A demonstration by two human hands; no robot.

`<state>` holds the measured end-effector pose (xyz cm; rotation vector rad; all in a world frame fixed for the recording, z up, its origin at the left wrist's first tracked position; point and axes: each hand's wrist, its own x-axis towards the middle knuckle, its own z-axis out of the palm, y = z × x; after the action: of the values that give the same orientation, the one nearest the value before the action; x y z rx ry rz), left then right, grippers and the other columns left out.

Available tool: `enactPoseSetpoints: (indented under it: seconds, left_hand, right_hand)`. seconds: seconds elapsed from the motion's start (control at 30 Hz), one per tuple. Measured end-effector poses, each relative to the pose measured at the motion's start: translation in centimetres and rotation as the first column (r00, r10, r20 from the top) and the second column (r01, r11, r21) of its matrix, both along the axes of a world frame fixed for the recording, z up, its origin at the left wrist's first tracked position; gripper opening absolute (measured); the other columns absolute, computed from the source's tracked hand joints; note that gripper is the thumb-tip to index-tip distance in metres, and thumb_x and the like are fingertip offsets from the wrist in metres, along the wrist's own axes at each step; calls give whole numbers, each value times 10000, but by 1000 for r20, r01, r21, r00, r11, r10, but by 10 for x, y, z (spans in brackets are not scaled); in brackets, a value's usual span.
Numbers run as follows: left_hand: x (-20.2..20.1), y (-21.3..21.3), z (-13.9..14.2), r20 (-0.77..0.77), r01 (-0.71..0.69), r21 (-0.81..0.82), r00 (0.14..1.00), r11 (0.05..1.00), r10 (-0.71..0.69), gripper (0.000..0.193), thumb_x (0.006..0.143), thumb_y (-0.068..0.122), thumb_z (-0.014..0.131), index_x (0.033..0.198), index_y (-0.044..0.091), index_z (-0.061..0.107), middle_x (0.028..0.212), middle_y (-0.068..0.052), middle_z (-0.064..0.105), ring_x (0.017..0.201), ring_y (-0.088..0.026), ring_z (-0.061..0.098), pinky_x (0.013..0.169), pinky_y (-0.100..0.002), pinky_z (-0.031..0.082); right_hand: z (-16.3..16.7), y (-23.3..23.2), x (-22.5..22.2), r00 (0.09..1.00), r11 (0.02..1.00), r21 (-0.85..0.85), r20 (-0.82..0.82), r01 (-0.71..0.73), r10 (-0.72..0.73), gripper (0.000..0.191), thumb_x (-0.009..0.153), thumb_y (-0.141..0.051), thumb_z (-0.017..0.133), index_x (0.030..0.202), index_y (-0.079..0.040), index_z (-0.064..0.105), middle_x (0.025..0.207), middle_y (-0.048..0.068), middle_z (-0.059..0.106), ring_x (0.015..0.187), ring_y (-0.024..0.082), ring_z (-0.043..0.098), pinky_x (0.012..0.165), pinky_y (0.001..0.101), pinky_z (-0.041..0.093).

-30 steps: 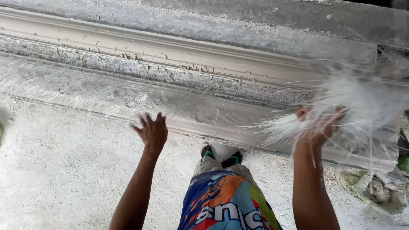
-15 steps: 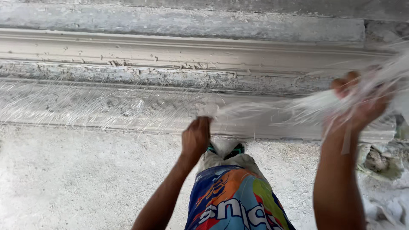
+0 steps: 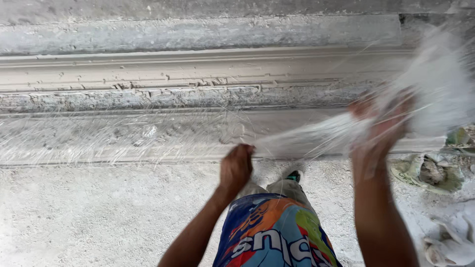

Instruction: The person lays strands of fiberglass into a long plaster cornice mold, then scoops plaster slurry from a bucket and spreads it over the mold by hand, smoothing it along the surface. They finish by mixing plaster slurry in a bucket with their hand.

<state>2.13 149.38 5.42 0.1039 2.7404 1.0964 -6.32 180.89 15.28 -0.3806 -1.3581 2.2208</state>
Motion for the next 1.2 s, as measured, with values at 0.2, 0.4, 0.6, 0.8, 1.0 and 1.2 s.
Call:
enactPoseSetpoints:
  seconds: [0.2, 0.4, 0.6, 0.8, 1.0, 1.2]
  left_hand:
    - [-10, -20, 26, -313, -261, -786, 950, 561, 3, 556, 912, 429, 456, 1262, 30, 621, 1321, -240, 607, 1254, -443, 595, 864, -675, 566]
    - [21, 120, 78, 130, -121, 429, 989, 895, 72, 315, 1078, 228, 513, 1187, -9, 690, 1025, -223, 716, 877, -325, 683, 736, -426, 580]
    - [-1, 131, 22, -434, -80, -16, 898, 997, 65, 163, 1009, 120, 556, 959, 37, 687, 831, -147, 720, 692, -298, 683, 566, -446, 563]
    - [-8, 108, 25, -327, -392, -784, 920, 481, 217, 417, 956, 371, 459, 1072, 54, 704, 1098, -182, 718, 1008, -375, 711, 801, -559, 585]
    - [32, 256, 60, -41, -151, 319, 984, 936, 173, 293, 980, 95, 593, 1227, -58, 635, 972, -276, 689, 834, -385, 687, 733, -466, 556]
    - [-1, 211, 30, -425, -163, 14, 892, 987, 153, 137, 1018, 31, 542, 968, 21, 669, 795, -126, 723, 577, -206, 648, 410, -331, 456]
  right_hand:
    - [-2, 45, -8, 998, 998, -14, 8, 57, -57, 433, 1083, -476, 504, 1298, -101, 536, 1162, 73, 599, 921, 220, 635, 733, 396, 600]
    - [-102, 10, 47, 929, 923, -122, 21, -364, 369, 401, 1160, -462, 495, 1250, -74, 536, 1086, 80, 537, 848, 208, 580, 689, 380, 557]
    - [-74, 191, -35, 950, 954, -168, -234, -249, 207, 408, 1237, -450, 486, 1201, -46, 536, 1009, 87, 475, 774, 196, 525, 645, 363, 515]
    - [-32, 228, -46, 964, 963, -234, 254, 134, -73, 561, 946, -540, 555, 1342, -148, 496, 1282, 114, 591, 925, 212, 709, 684, 362, 716]
    - [-74, 129, 20, 919, 895, 289, -102, -339, 381, 478, 1073, -460, 571, 1393, -137, 423, 1323, 119, 507, 1053, 264, 636, 836, 466, 643]
    - [-55, 273, -52, 896, 919, -169, -339, -357, 286, 395, 1239, -429, 439, 1183, -48, 524, 913, 80, 596, 668, 160, 525, 601, 288, 464]
